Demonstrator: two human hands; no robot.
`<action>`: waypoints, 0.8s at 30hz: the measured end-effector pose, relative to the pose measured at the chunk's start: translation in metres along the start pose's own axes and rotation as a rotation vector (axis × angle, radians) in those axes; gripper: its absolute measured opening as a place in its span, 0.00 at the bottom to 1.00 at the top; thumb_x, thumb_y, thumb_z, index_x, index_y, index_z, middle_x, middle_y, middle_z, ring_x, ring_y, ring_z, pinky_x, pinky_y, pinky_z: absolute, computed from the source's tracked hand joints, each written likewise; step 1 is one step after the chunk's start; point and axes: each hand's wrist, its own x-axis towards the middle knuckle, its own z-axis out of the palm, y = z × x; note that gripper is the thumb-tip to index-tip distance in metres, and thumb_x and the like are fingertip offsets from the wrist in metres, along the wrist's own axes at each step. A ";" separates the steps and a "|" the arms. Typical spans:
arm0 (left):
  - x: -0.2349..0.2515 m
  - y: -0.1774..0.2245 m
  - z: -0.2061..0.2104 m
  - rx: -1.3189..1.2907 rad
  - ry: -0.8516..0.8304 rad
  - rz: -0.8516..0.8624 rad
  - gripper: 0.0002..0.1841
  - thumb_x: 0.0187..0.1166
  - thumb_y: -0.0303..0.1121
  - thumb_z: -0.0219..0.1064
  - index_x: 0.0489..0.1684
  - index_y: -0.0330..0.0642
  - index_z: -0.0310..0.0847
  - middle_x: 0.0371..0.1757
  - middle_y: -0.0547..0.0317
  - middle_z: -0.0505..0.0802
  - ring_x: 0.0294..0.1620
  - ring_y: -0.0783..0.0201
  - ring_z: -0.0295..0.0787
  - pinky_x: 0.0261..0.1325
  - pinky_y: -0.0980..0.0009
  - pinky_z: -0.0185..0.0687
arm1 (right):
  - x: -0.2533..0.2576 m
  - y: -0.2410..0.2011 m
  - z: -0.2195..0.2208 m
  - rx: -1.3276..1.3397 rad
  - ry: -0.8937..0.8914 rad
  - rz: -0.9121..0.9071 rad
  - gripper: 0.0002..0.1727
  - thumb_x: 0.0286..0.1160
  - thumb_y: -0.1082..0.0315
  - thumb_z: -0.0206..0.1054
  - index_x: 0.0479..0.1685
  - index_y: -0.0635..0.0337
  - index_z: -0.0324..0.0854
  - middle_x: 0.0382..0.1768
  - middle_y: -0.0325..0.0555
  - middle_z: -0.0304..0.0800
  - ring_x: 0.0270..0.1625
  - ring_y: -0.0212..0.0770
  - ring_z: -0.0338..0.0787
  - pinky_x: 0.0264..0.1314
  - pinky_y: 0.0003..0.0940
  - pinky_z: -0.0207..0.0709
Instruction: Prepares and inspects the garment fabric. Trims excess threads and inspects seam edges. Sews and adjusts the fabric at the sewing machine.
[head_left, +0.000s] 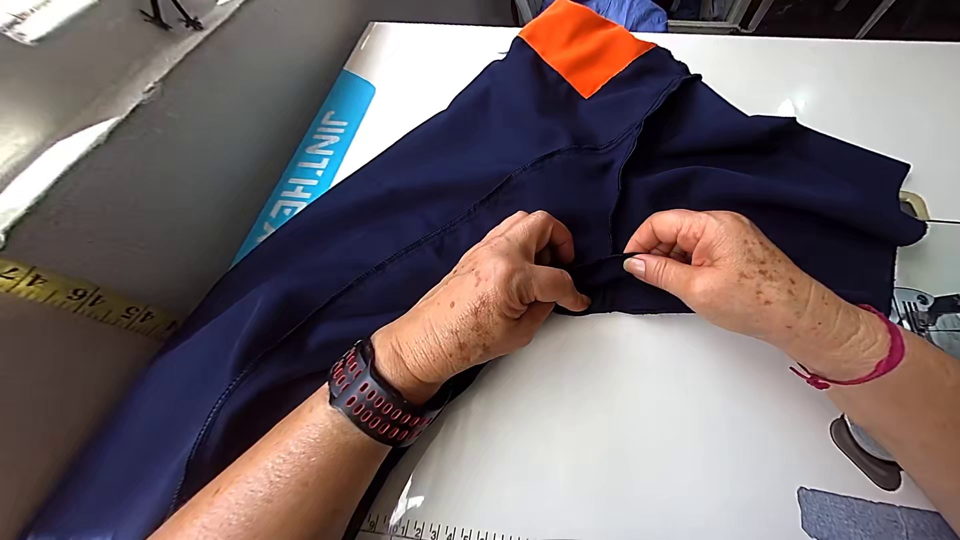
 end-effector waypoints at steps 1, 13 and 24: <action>0.000 0.000 -0.001 -0.004 -0.008 0.001 0.12 0.72 0.27 0.65 0.27 0.49 0.96 0.44 0.56 0.88 0.49 0.69 0.81 0.51 0.77 0.75 | 0.000 0.000 -0.001 0.018 0.001 0.011 0.05 0.74 0.69 0.69 0.32 0.52 0.88 0.19 0.28 0.79 0.22 0.19 0.74 0.24 0.15 0.63; 0.001 0.001 -0.002 -0.024 -0.036 -0.006 0.14 0.72 0.23 0.62 0.29 0.47 0.97 0.45 0.53 0.88 0.50 0.67 0.81 0.52 0.76 0.74 | -0.004 0.001 0.002 -0.033 -0.043 -0.096 0.06 0.72 0.65 0.70 0.30 0.50 0.92 0.29 0.29 0.81 0.31 0.19 0.78 0.30 0.13 0.66; 0.004 0.003 -0.002 0.002 -0.044 -0.018 0.14 0.75 0.23 0.58 0.47 0.39 0.92 0.46 0.55 0.92 0.54 0.62 0.86 0.59 0.65 0.77 | -0.002 0.005 -0.002 -0.105 -0.072 -0.202 0.11 0.71 0.67 0.64 0.32 0.51 0.93 0.28 0.29 0.81 0.32 0.18 0.77 0.31 0.13 0.66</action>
